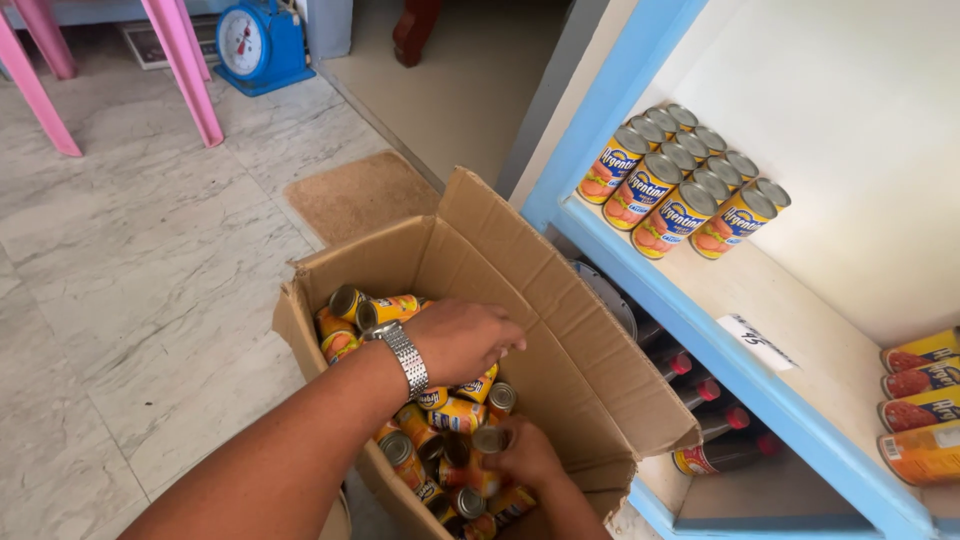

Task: Stocking canned goods from a cardboard box onto a store shelf.

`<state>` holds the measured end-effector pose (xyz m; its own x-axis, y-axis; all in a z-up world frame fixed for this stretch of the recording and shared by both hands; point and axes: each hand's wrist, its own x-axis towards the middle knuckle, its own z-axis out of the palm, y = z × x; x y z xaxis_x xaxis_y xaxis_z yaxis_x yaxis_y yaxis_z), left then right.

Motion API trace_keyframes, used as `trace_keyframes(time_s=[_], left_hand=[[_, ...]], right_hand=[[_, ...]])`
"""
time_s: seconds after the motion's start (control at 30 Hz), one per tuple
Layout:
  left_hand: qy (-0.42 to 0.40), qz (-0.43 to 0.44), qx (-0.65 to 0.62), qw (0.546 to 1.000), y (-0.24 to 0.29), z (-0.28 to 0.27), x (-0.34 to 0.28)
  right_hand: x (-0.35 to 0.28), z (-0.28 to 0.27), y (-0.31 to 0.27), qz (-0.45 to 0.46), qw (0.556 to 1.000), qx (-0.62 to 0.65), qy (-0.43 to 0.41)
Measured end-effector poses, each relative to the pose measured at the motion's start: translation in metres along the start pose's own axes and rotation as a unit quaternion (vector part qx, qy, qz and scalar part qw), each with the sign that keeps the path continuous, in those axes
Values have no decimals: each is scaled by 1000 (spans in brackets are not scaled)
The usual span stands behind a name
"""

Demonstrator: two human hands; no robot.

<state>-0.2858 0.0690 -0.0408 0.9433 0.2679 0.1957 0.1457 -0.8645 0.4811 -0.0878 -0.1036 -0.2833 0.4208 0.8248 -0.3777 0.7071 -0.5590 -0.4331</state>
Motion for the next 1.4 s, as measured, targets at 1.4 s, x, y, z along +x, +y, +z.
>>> trace_keyframes(time_s=[1.4], left_hand=[[-59,93,-141,984,80,40,48]], right_hand=[[-90,-94,6,-85,601,777,-167]])
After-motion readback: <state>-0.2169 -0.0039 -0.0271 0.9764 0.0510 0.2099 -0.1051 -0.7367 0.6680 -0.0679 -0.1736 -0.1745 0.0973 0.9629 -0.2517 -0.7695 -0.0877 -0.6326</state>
